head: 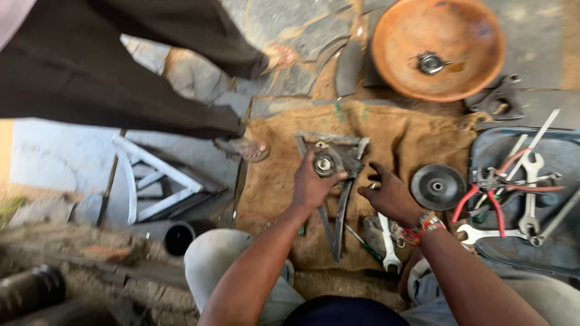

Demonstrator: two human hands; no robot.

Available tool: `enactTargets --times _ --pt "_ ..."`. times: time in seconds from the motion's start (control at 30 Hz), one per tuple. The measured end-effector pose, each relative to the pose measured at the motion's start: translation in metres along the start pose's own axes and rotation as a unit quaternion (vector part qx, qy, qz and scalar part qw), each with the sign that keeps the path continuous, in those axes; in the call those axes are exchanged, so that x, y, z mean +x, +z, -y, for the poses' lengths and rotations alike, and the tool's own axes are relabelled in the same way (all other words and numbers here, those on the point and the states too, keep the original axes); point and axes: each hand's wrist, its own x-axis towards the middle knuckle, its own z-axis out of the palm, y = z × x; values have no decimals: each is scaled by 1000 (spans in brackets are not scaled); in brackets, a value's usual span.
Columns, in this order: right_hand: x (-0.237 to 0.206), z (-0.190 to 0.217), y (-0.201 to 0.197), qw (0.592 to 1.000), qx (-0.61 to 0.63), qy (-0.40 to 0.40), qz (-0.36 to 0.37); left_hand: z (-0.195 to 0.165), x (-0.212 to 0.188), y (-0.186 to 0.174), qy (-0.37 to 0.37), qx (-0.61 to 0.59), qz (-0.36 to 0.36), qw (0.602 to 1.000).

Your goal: The person wipes a metal mechanical housing with a cloth, inserts a cylindrical internal component, and uses a wrench and a screwdriver to tighten fasteners on the assembly.

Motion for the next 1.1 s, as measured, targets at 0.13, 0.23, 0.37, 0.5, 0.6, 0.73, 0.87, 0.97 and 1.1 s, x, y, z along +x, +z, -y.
enactTargets --times 0.13,0.23,0.37,0.5,0.6,0.73,0.87,0.97,1.1 --pt "20 26 15 995 -51 -79 25 3 -26 -29 -18 -4 116 993" --pt "26 42 17 994 -83 -69 29 15 -23 -48 -37 -17 193 980" --pt "26 47 18 989 -140 -54 12 22 -13 -55 -8 -50 201 978" --pt "25 45 20 985 -135 -105 -9 14 -9 -62 -25 -20 217 976" --pt "25 45 21 988 -109 -104 -21 5 -5 -69 -57 -4 243 968" --pt "21 46 20 990 -134 -46 -5 -7 0 -74 -76 -18 273 959" --pt "15 45 18 991 -128 -40 15 -13 -2 -76 -58 -46 281 957" --pt "14 41 17 988 -149 -30 15 -16 -2 -76 -45 -40 266 962" --pt "14 36 14 985 -154 -70 17 -18 1 -75 -52 -52 259 963"
